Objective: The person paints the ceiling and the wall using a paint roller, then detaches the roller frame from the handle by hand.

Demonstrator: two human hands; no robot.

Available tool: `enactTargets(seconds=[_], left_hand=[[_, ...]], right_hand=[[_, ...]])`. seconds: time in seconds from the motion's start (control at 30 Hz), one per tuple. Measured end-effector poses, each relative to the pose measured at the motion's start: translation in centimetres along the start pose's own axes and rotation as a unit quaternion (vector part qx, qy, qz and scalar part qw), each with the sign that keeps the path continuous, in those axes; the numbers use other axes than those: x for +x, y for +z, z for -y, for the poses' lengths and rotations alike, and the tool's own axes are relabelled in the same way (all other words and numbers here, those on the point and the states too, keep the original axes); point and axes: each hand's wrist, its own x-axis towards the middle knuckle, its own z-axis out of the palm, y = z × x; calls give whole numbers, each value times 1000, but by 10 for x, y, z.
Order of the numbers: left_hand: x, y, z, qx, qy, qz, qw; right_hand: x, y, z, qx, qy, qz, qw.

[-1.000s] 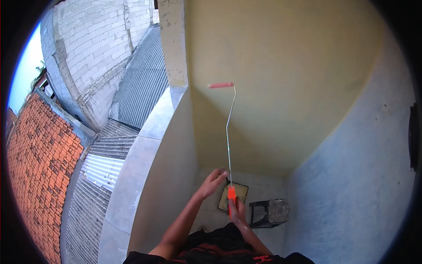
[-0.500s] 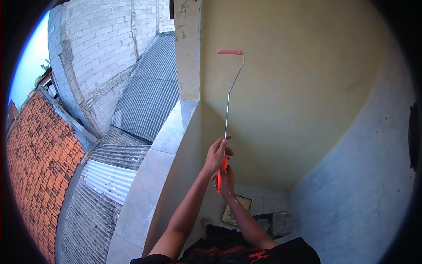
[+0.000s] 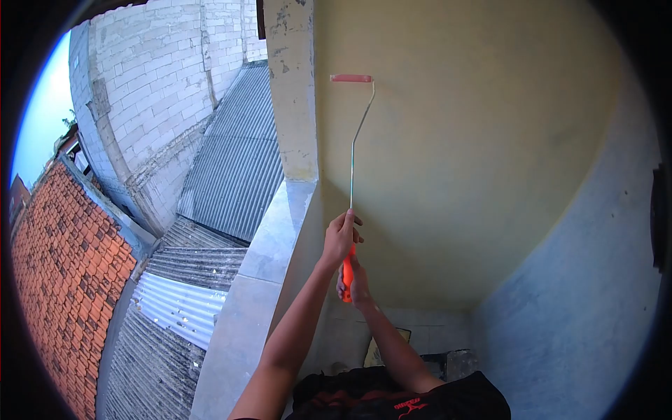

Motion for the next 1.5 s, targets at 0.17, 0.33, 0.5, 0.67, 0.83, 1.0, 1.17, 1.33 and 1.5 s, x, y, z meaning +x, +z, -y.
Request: enactTargets(seconds=[0.17,0.33,0.5,0.67,0.83,1.0,1.17,1.33,1.5], left_hand=[[11,-34,-29,107,-55,107,987],[9,-50,-36,177,-35,184,966],[-2,-63,-12,171,-30,209,962],[-5,-69,3,148,-31,226,962],[-9,-71,7,161,-7,209,965],[-12,-72,6,146,-38,184,971],[-10,-72,15,152,-38,172,973],[2,-67,5,84,-31,152,984],[19,-67,-16,85,-41,126,988]], right_hand=[[10,11,-5,-18,-5,-26,999],[6,24,-10,-13,-11,-45,999],[-7,27,-33,-23,5,-90,996],[-13,23,-48,-43,7,-94,995],[-11,20,-54,-69,18,-124,990],[-12,23,-55,-87,17,-124,988],[-8,27,-53,-93,21,-126,987],[8,33,-35,-87,4,-131,988],[25,41,-22,-87,-3,-105,991]])
